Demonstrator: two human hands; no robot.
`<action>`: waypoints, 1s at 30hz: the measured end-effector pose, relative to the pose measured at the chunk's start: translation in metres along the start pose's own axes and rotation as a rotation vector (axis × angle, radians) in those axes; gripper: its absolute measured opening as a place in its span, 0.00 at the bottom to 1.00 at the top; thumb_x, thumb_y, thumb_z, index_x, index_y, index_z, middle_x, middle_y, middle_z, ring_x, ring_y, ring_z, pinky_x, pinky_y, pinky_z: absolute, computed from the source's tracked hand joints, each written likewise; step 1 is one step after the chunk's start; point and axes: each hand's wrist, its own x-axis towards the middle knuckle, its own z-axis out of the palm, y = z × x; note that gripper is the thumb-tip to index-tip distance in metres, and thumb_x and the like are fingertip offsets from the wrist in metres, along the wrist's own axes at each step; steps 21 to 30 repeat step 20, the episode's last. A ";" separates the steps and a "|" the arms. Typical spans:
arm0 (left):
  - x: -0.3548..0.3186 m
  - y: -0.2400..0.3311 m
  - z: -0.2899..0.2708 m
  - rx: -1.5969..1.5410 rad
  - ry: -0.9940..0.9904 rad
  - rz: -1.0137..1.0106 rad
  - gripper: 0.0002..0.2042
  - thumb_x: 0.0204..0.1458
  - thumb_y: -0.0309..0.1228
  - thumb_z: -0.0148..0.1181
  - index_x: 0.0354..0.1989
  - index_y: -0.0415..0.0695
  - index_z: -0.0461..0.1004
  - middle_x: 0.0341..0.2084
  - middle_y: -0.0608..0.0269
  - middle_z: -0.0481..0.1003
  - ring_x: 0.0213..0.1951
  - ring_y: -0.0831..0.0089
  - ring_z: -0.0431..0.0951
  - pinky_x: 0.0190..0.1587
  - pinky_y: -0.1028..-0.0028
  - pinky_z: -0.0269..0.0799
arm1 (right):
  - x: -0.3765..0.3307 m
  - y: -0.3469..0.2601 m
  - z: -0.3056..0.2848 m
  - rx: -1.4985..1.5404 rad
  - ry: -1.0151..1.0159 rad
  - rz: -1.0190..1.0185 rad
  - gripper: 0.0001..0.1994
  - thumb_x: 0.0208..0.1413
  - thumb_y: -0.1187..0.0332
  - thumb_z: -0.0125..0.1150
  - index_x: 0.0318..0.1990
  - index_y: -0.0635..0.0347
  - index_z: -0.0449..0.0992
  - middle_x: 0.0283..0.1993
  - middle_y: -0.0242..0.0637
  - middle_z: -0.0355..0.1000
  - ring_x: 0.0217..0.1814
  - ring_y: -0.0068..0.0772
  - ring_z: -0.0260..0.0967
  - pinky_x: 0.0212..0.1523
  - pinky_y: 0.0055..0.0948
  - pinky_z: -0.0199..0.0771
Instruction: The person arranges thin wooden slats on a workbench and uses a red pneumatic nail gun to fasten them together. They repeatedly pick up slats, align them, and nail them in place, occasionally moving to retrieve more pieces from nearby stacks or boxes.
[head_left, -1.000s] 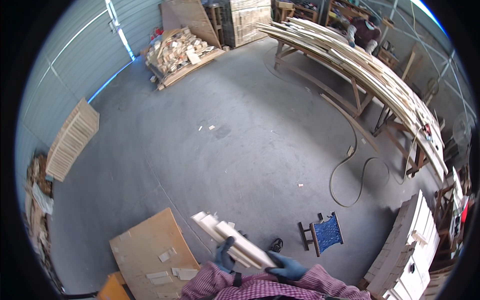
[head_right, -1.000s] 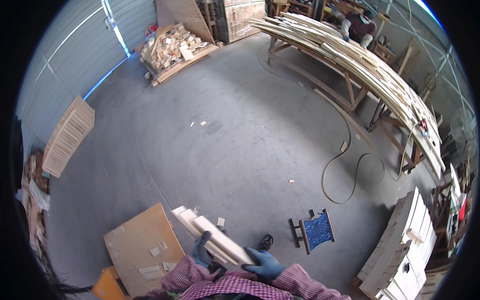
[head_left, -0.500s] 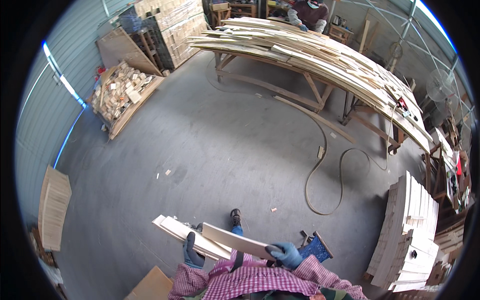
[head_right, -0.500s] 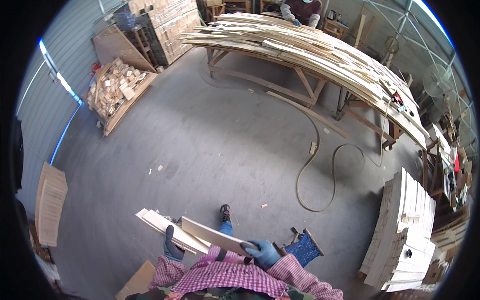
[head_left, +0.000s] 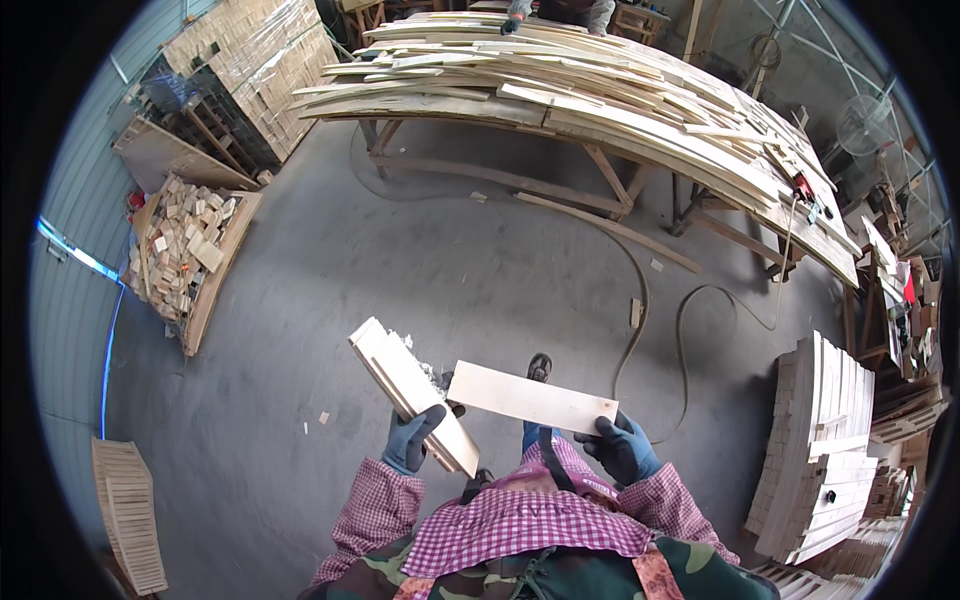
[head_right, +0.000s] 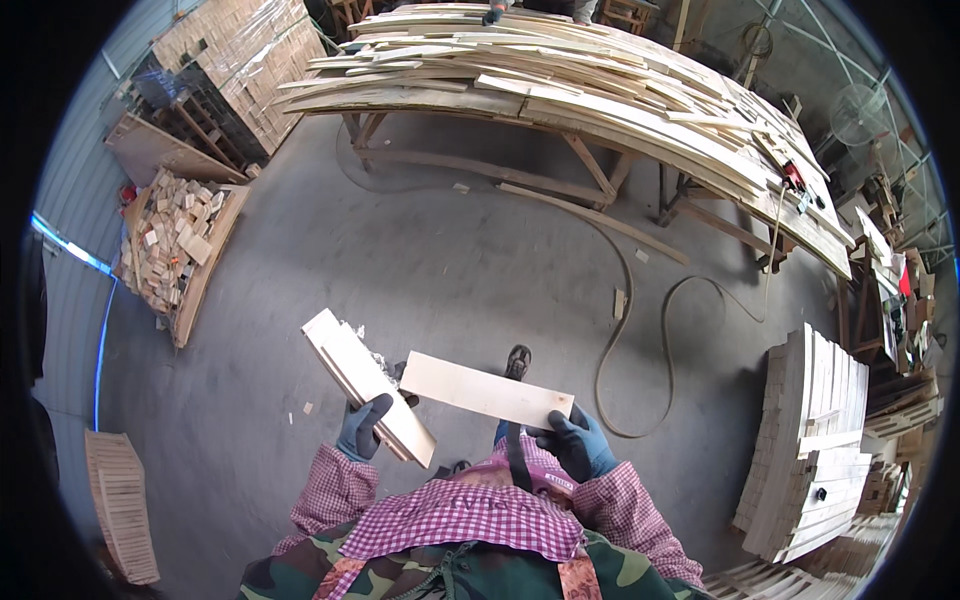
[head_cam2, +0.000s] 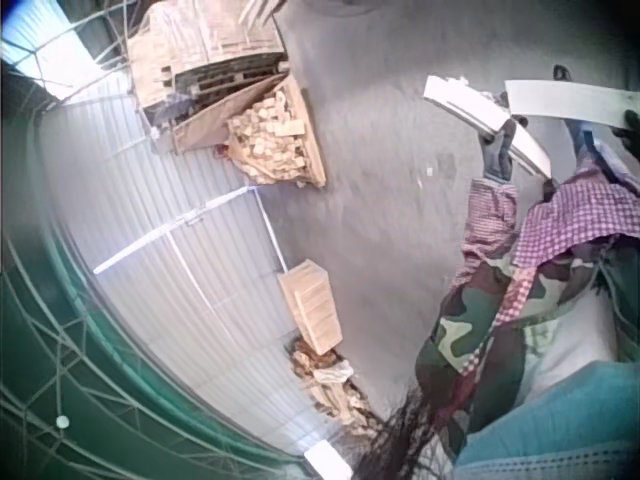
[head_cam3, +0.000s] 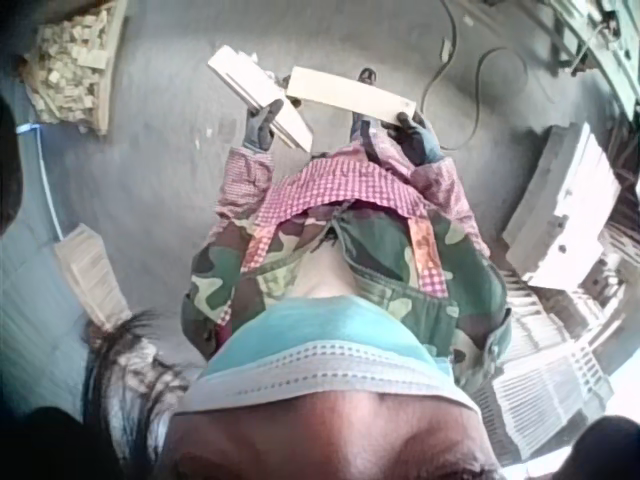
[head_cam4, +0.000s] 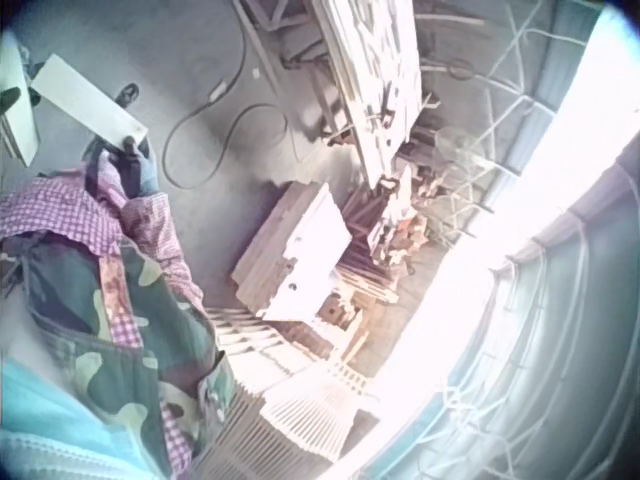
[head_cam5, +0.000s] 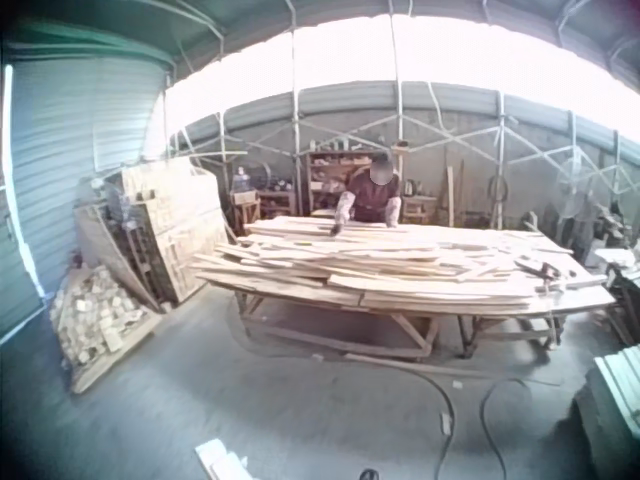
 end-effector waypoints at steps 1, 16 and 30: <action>0.032 0.006 0.010 -0.015 -0.014 0.044 0.28 0.47 0.23 0.62 0.59 0.40 0.60 0.54 0.52 0.68 0.51 0.60 0.74 0.52 0.63 0.74 | 0.018 -0.025 0.011 0.052 -0.001 0.008 0.21 0.60 0.69 0.53 0.60 0.62 0.62 0.52 0.46 0.70 0.46 0.40 0.73 0.43 0.32 0.77; 0.414 0.083 0.071 0.121 0.250 0.149 0.20 0.52 0.29 0.60 0.53 0.36 0.67 0.47 0.58 0.71 0.46 0.69 0.74 0.50 0.72 0.72 | 0.355 -0.326 0.105 -0.545 0.110 -0.009 0.14 0.62 0.61 0.52 0.48 0.59 0.71 0.30 0.41 0.77 0.22 0.27 0.74 0.18 0.19 0.66; 0.525 0.101 0.063 0.107 0.320 0.087 0.24 0.50 0.30 0.63 0.55 0.37 0.66 0.48 0.58 0.70 0.49 0.67 0.72 0.54 0.69 0.70 | 0.461 -0.359 0.115 -0.416 0.148 0.039 0.21 0.60 0.55 0.54 0.56 0.56 0.66 0.30 0.37 0.77 0.22 0.22 0.71 0.18 0.20 0.67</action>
